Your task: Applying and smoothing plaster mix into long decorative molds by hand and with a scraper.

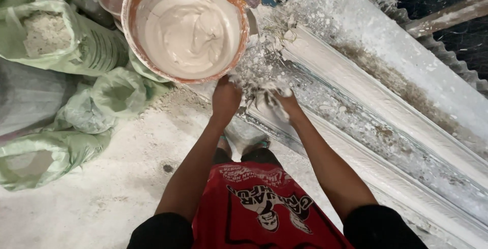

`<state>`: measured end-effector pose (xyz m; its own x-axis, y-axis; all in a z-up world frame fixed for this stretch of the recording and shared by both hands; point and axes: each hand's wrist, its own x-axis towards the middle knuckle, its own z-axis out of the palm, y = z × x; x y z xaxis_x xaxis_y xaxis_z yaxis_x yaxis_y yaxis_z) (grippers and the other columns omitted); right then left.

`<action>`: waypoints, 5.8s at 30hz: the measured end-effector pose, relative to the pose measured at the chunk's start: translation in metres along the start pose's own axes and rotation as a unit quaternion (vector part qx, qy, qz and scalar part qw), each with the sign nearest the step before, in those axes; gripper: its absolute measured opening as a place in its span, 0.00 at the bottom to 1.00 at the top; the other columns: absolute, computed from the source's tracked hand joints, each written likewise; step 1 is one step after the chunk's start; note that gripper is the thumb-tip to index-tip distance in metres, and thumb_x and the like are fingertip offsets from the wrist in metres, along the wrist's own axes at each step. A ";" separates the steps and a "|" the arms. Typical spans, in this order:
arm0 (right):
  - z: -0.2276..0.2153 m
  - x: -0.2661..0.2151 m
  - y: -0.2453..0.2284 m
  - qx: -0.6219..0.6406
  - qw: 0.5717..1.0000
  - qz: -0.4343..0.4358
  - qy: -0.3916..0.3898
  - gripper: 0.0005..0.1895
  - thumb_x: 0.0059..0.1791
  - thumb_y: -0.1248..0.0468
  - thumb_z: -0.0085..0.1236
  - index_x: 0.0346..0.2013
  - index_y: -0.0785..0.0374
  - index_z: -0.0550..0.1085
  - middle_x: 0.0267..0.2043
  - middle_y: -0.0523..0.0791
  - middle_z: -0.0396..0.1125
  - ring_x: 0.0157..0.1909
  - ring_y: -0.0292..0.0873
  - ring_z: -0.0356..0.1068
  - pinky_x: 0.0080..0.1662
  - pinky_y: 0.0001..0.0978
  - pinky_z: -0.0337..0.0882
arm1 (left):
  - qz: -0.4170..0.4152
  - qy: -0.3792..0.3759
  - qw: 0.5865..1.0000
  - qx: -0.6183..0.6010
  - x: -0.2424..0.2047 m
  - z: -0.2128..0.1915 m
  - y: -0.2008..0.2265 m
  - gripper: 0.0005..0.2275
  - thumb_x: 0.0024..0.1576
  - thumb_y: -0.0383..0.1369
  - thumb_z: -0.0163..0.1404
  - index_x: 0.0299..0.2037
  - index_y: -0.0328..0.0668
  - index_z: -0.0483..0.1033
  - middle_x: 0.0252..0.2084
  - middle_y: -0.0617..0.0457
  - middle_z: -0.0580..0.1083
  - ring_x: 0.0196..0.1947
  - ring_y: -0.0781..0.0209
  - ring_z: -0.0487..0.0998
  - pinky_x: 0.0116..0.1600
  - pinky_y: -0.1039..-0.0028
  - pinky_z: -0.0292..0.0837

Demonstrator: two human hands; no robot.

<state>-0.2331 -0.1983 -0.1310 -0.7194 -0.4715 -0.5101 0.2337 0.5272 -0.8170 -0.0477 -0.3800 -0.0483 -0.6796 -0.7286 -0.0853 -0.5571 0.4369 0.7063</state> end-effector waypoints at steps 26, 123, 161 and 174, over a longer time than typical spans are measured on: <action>0.022 -0.053 -0.037 -0.303 0.947 -0.098 0.034 0.21 0.48 0.61 0.62 0.47 0.76 0.76 0.49 0.62 0.71 0.55 0.62 0.72 0.53 0.49 0.76 | 0.296 0.117 0.901 0.293 -0.060 0.054 -0.047 0.08 0.53 0.39 0.58 0.35 0.46 0.81 0.50 0.39 0.70 0.54 0.40 0.70 0.47 0.51 0.63; -0.257 -0.213 0.021 -0.749 0.658 -0.009 -0.076 0.38 0.48 0.30 0.37 0.40 0.56 0.83 0.67 0.54 0.65 0.74 0.61 0.58 0.62 0.63 0.65 | 0.112 0.166 0.951 0.233 -0.133 0.069 0.008 0.08 0.51 0.36 0.54 0.22 0.45 0.81 0.55 0.43 0.76 0.74 0.38 0.60 0.55 0.49 0.56; -0.016 -0.016 0.013 -0.050 0.987 0.146 0.043 0.50 0.56 0.30 0.40 0.79 0.59 0.43 0.77 0.64 0.41 0.76 0.64 0.48 0.66 0.64 0.61 | 0.113 -0.025 0.975 0.192 -0.079 0.026 0.038 0.14 0.58 0.42 0.50 0.29 0.48 0.86 0.55 0.52 0.76 0.73 0.35 0.59 0.56 0.44 0.63; -0.076 0.047 -0.126 -0.133 0.959 -0.236 0.078 0.16 0.49 0.64 0.63 0.50 0.68 0.78 0.50 0.58 0.74 0.57 0.55 0.73 0.58 0.52 0.70 | -0.012 -0.427 0.881 0.202 -0.058 0.023 0.149 0.33 0.56 0.58 0.35 0.75 0.75 0.46 0.80 0.66 0.30 0.77 0.30 0.37 0.60 0.21 0.49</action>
<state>-0.3463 -0.2332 -0.0315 -0.7975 -0.6022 -0.0361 -0.3028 0.4513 -0.8394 -0.1023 -0.2606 0.0462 -0.6814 -0.1528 -0.7158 -0.5829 0.7048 0.4044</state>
